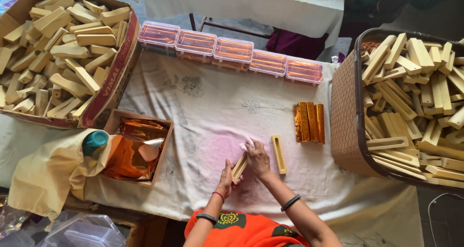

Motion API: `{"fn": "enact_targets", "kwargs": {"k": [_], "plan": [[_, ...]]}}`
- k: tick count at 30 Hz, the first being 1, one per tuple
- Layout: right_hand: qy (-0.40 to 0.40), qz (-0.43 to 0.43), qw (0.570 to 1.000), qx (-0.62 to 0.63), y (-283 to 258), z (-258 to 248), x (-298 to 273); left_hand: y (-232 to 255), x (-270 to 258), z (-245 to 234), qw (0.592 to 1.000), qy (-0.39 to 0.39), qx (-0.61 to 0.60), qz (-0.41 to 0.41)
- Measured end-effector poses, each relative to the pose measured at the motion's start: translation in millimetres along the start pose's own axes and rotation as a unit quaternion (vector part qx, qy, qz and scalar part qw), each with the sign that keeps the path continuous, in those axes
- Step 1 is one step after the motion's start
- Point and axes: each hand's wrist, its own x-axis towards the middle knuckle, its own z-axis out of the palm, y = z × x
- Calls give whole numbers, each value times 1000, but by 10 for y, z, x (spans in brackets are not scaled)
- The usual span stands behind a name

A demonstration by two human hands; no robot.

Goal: Wrapping wooden blocks with foil.

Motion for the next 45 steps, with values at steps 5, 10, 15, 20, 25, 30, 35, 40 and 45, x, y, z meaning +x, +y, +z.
{"fn": "enact_targets", "kwargs": {"k": [5,10,15,20,25,30,35,40,45], "plan": [[31,-16,999,26,-166,-129,-141,-23,-7,-22,1000,-1,-1,9],[22,-63,995,78,-414,-266,-437,-103,114,-56,999,33,-35,-11],[-45,-108,980,163,-470,-411,-675,23,-31,45,991,44,-116,-47],[-114,45,987,100,-126,-318,-524,10,-11,22,998,-20,-56,14],[-36,-15,998,58,30,-225,-357,-123,20,38,998,10,37,53],[-37,-15,997,59,-84,-130,-488,-235,149,-11,993,39,81,71],[-187,61,973,124,-316,-131,-839,-489,398,-201,990,38,68,119],[-259,32,935,239,75,134,-1008,-264,187,-36,996,38,9,80],[-148,76,970,176,-291,-436,-762,-258,220,-81,997,45,-48,46]]}}
